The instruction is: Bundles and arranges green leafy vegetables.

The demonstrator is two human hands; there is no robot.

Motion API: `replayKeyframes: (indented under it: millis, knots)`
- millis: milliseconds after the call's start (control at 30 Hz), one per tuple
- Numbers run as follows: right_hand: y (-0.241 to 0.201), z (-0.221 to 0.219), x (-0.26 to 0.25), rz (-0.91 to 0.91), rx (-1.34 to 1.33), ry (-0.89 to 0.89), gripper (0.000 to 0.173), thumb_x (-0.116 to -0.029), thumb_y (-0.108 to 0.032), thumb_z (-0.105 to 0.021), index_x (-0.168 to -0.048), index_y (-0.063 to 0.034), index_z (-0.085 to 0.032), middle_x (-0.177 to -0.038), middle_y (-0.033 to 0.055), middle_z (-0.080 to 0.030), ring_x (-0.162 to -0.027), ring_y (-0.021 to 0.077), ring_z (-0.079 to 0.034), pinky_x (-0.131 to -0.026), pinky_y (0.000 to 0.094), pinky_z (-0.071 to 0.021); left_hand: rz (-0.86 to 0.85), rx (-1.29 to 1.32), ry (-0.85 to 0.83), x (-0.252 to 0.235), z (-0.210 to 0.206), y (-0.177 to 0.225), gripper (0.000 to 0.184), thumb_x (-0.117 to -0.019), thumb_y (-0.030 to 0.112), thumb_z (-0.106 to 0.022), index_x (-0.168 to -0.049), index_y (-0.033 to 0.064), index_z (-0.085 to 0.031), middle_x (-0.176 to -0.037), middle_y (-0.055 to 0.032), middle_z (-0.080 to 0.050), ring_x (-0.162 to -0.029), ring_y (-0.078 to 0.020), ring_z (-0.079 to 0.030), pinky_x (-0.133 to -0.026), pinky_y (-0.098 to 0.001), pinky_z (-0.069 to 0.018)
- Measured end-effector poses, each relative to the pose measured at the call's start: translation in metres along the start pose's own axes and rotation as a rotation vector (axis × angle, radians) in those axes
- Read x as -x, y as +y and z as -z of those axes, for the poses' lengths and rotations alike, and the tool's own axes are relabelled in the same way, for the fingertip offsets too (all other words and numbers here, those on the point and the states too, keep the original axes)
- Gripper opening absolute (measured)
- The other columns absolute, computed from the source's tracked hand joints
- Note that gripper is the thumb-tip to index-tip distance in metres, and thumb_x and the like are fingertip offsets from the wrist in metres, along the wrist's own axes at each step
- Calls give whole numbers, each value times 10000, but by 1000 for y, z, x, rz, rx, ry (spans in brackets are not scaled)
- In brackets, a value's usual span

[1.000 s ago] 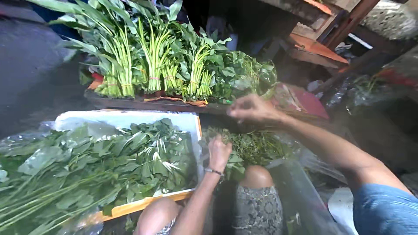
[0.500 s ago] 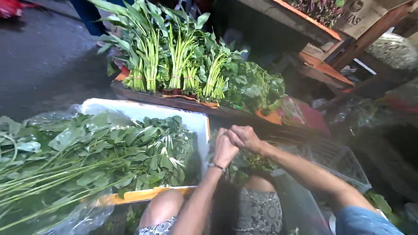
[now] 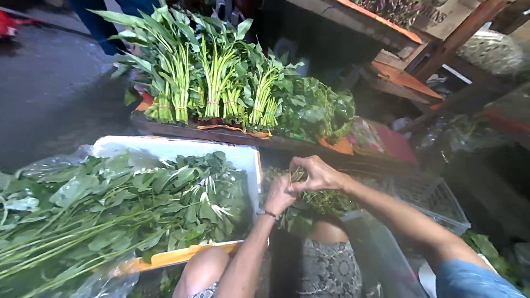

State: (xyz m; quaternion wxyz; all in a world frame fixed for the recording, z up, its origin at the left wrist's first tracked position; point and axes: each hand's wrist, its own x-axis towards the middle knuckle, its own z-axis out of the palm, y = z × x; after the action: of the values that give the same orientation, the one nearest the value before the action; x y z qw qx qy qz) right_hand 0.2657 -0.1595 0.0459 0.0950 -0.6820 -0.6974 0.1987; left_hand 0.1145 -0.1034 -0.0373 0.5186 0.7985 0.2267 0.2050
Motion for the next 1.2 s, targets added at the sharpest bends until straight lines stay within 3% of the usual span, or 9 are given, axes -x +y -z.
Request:
replayKeyframes:
  millis: [167, 300, 367, 433, 533, 633, 867, 1033, 1200]
  knots:
    - [3, -1, 15, -209, -218, -3, 697, -855, -326, -826, -1323, 34, -457, -991, 136, -711, -755, 179, -725, -701, 354, -623, 70, 81, 112, -7, 2, 1, 393, -964, 146, -632, -1272, -98, -625, -1085, -260, -708, -1046, -353, -693, -972, -491, -517]
    - [-34, -24, 48, 300, -107, 252, 241, -935, -178, -716, -964, 60, -686, -743, 116, -701, -626, 151, -675, -622, 290, -577, 151, 166, 247, -10, 17, 1, 365, -981, 149, -624, -1242, -105, -632, -1072, -245, -705, -1012, -300, -689, -949, -442, -524]
    - [-58, -45, 57, 579, -277, 335, 201, -1009, -189, -645, -960, -12, -726, -856, 73, -746, -813, 91, -717, -805, 237, -586, 188, 173, 253, -9, 19, 3, 345, -991, 156, -620, -1220, -102, -638, -1056, -232, -701, -990, -278, -683, -936, -421, -526]
    - [-69, -60, 55, 653, -376, 494, 236, -1052, -226, -593, -1174, -41, -675, -1179, 101, -736, -1189, 174, -677, -1112, 404, -497, 211, 202, 278, -7, 17, 5, 319, -990, 163, -628, -1179, -93, -650, -1013, -206, -695, -942, -242, -667, -900, -396, -523]
    - [-59, -74, 38, 333, -594, 759, 656, -954, -371, -721, -1398, 83, -559, -1454, 188, -585, -1394, 223, -532, -1199, 406, -422, 175, 236, 337, -6, 15, 3, 307, -978, 154, -635, -1177, -78, -657, -979, -179, -705, -903, -213, -683, -872, -382, -547]
    - [-57, -76, 22, -79, -801, 862, 726, -855, -141, -757, -1418, 191, -441, -1403, 221, -604, -1283, 130, -613, -1081, 245, -497, 162, 180, 318, -4, 12, 4, 360, -978, 162, -618, -1238, -87, -642, -1034, -223, -713, -978, -290, -693, -918, -448, -534]
    - [-34, -8, -24, -469, -515, 337, 172, -927, -95, -719, -1073, -10, -752, -1020, 114, -748, -916, 165, -717, -878, 372, -586, 110, -117, 12, 1, 3, 12, 474, -965, 139, -626, -1369, -96, -547, -1128, -285, -692, -1107, -413, -672, -1001, -517, -498]
    - [-13, 25, -45, -518, -308, -247, 252, -1012, 50, -487, -1166, 45, -686, -1096, 147, -691, -918, 147, -650, -862, 340, -542, 73, -67, 11, 2, 7, 12, 451, -966, 115, -618, -1345, -120, -548, -1134, -305, -680, -1093, -423, -672, -994, -527, -500]
    - [0, 1, -12, -299, -269, -264, 181, -998, -10, -599, -1108, 99, -691, -968, 189, -742, -801, 230, -741, -812, 399, -616, 174, 105, 236, -4, 26, 3, 392, -974, 125, -611, -1298, -94, -589, -1067, -266, -696, -1026, -369, -684, -945, -512, -515]
